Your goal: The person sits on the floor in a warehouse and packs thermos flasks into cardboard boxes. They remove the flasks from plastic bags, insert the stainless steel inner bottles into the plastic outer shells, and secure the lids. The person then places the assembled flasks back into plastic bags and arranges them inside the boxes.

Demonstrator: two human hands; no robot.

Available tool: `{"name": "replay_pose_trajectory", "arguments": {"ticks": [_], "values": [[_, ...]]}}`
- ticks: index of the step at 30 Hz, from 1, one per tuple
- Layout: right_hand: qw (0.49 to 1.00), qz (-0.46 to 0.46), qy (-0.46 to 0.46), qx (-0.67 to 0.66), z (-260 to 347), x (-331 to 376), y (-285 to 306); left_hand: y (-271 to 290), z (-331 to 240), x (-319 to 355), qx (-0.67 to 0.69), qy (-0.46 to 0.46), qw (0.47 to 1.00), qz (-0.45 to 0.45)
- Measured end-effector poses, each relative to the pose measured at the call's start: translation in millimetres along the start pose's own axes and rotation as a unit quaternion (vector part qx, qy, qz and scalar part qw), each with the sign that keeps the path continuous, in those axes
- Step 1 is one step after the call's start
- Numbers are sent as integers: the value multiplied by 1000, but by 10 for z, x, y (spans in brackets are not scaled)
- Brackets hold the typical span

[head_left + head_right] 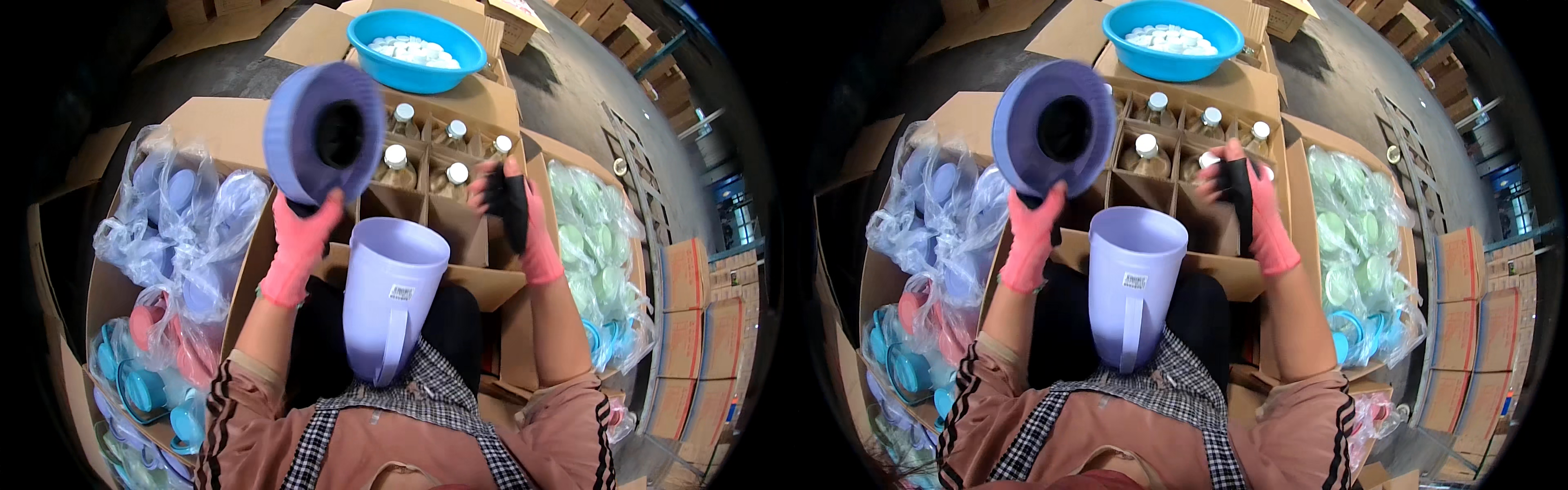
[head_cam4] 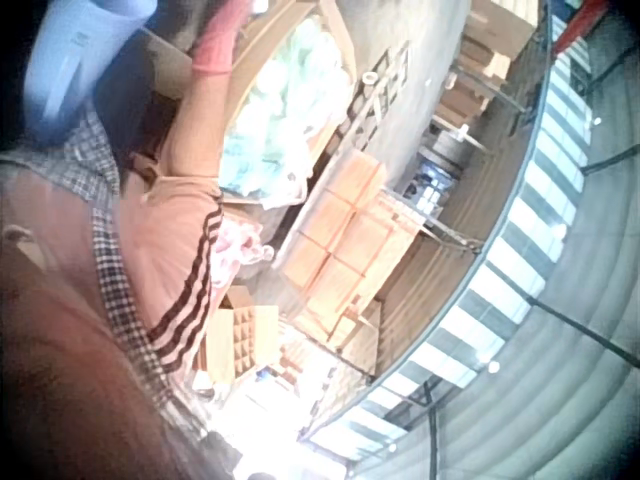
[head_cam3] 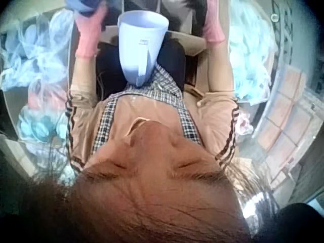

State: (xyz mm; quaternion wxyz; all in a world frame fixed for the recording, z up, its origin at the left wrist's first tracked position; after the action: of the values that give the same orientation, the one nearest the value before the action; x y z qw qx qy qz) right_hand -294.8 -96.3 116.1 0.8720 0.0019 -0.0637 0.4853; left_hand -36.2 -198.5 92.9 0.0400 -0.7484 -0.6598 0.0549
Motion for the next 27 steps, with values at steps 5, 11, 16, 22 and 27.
{"name": "replay_pose_trajectory", "arguments": {"ticks": [5, 11, 16, 22, 27], "values": [[769, -108, 61, 627, -829, -1004, 978, -33, 1550, -283, 429, 192, 875, -115], [701, -87, 106, 700, -1418, -1657, 560, -341, 1455, -290, 325, 181, 927, -45], [736, 39, -17, 676, -1759, -1918, 482, -393, 1709, -323, 455, 300, 838, -35], [744, -1, 30, 668, -1662, -1766, 543, -269, 1996, -447, 354, 169, 919, 28], [788, -22, 80, 610, -586, -1484, 427, -259, 2067, -501, 508, 276, 815, -27]]}}
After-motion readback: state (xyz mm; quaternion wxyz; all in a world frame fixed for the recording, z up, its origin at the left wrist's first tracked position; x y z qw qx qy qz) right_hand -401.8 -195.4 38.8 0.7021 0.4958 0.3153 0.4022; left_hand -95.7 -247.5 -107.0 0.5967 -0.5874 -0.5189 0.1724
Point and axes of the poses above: each hand's wrist, its own x-axis away from the middle knuckle, its own y-axis out of the back of the hand, z = x × y, the point moved 10 cm from there along -x, towards the middle knuckle, and after that the axes turned 9 degrees about -z, right-handed, at the moved point
